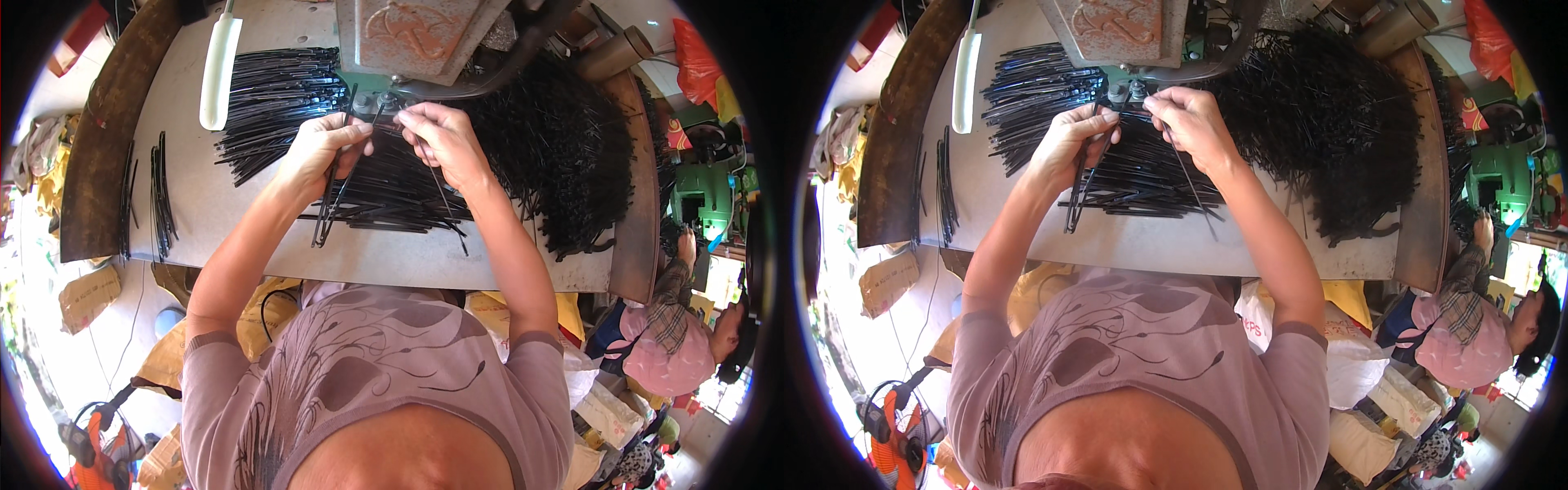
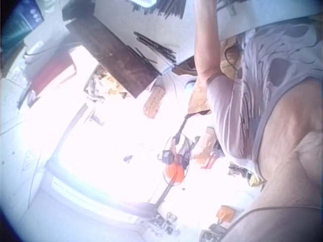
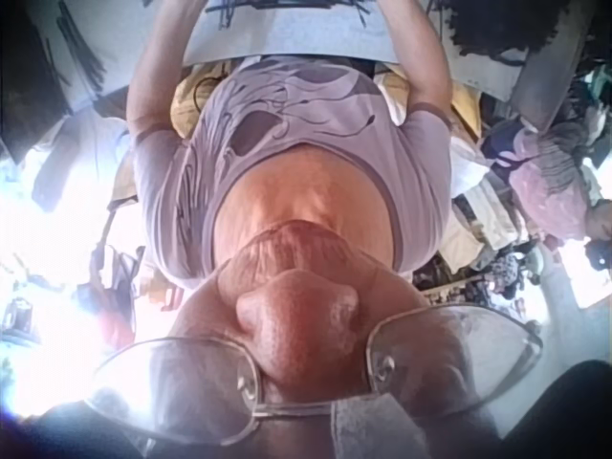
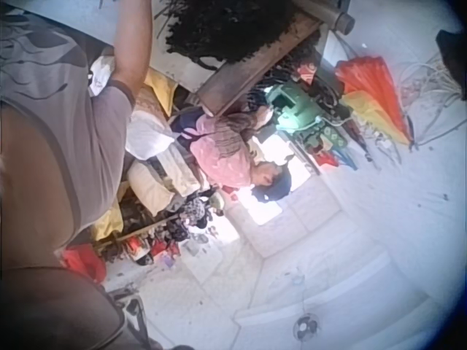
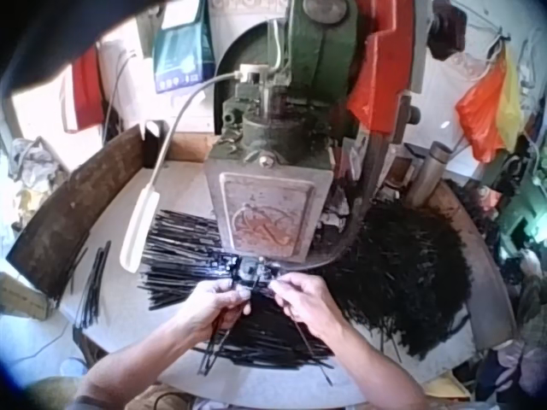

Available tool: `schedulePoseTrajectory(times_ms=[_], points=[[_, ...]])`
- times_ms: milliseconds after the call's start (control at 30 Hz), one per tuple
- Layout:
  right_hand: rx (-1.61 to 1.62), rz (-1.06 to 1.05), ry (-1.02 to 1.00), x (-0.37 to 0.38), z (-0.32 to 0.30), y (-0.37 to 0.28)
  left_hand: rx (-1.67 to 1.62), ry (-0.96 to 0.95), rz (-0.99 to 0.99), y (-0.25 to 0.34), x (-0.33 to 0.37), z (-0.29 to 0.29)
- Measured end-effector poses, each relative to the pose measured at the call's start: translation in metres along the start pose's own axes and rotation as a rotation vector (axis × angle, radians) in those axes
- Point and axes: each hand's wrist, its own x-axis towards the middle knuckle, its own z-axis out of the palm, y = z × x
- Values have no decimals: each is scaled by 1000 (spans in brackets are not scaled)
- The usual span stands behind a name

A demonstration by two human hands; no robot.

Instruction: The person assembles umbrella ribs by taking ribs and end pieces from piles, joining them together using a small press machine, and placing the assembled ribs on the workbench.

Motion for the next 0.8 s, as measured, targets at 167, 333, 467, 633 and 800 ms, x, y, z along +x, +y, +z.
schedulePoseTrajectory(times_ms=[167,333,467,633,800], points=[[115,-43,-21,-4,5,0,-11,-33,2,-2,0,2],[178,-70,-5,0,12,4,-33,22,13,-1,3,14],[188,-96,37,2,19,3,-32,37,56,-5,8,12],[196,-113,43,6,21,8,-85,70,73,-10,10,17],[189,-108,60,4,22,7,-89,100,77,-9,10,22]])
